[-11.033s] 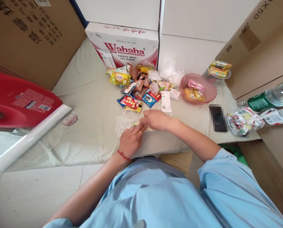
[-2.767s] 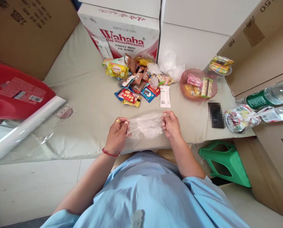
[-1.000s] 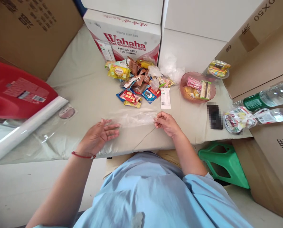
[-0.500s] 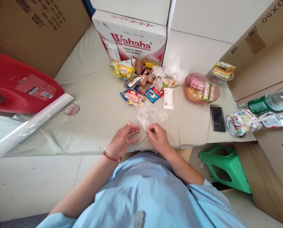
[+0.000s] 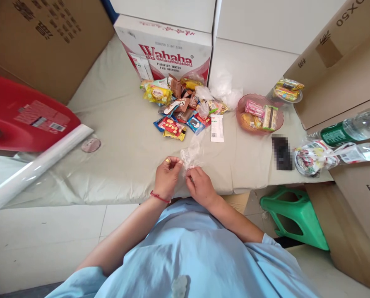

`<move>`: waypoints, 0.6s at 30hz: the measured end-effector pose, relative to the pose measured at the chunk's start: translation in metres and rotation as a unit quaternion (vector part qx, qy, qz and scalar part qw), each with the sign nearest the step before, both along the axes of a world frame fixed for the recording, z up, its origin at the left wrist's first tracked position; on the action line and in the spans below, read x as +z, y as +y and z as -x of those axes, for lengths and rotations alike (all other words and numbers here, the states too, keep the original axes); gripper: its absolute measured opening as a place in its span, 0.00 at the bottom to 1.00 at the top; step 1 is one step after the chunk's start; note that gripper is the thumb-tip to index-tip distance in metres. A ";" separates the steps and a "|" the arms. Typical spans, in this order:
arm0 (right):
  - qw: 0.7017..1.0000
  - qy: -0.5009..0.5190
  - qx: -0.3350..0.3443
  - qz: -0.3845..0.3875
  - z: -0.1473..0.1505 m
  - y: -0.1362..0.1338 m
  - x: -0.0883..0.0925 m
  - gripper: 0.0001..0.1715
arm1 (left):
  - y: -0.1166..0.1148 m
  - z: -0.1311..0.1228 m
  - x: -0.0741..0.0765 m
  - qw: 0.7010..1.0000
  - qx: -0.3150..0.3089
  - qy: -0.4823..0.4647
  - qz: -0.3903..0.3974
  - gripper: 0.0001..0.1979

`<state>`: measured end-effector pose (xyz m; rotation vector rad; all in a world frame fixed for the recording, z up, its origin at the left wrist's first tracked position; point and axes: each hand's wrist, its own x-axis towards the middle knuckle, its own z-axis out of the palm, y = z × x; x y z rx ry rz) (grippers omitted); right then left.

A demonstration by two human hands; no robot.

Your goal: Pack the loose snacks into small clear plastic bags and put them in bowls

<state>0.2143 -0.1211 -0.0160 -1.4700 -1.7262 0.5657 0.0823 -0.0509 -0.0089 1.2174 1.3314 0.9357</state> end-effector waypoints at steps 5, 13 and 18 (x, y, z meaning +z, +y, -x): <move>0.999 0.017 -0.048 0.015 -0.013 -0.008 -0.003 0.05 | 0.002 0.004 0.008 0.998 0.049 -0.030 0.009 0.10; 0.999 -0.040 -0.004 -0.002 -0.011 -0.011 -0.012 0.14 | 0.001 -0.022 0.023 0.975 -0.131 0.097 -0.150 0.03; 0.999 0.028 -0.016 0.026 -0.017 -0.014 -0.007 0.07 | 0.015 -0.018 0.004 0.997 -0.058 -0.006 -0.047 0.05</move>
